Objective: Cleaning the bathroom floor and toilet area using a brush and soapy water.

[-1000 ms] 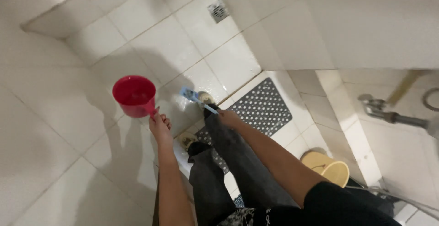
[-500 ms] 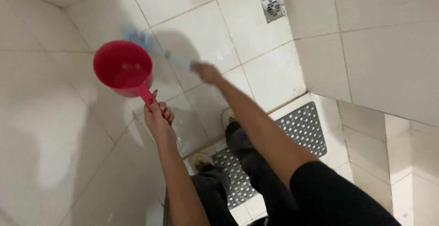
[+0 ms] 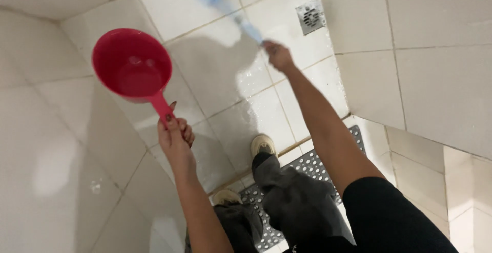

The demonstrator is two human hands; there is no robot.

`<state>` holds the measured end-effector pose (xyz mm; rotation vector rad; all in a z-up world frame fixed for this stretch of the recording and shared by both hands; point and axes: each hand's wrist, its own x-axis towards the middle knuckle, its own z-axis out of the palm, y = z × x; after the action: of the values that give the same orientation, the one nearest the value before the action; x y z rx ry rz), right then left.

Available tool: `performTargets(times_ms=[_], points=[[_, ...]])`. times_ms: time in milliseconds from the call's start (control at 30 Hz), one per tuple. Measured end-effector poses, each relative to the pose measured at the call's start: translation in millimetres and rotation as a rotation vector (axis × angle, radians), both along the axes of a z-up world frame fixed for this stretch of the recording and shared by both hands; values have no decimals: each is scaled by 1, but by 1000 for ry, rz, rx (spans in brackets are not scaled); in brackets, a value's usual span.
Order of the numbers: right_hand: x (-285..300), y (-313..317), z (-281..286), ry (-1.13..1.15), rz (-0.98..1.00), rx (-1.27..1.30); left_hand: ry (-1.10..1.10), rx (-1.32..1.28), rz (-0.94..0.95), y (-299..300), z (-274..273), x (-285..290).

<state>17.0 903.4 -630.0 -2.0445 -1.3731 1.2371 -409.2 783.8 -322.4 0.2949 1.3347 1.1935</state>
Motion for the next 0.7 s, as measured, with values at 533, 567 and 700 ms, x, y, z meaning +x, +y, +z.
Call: performTargets(times_ms=[533,567,700], points=[[81,-39,64,547,-906,-239,30,10,-73,26,-10,24],[60,-70,94,565,-971,-261,31,13,-75,26,-10,26],[21,-81,87,352,-963,-147,55,-16,-139,34,-5,37]])
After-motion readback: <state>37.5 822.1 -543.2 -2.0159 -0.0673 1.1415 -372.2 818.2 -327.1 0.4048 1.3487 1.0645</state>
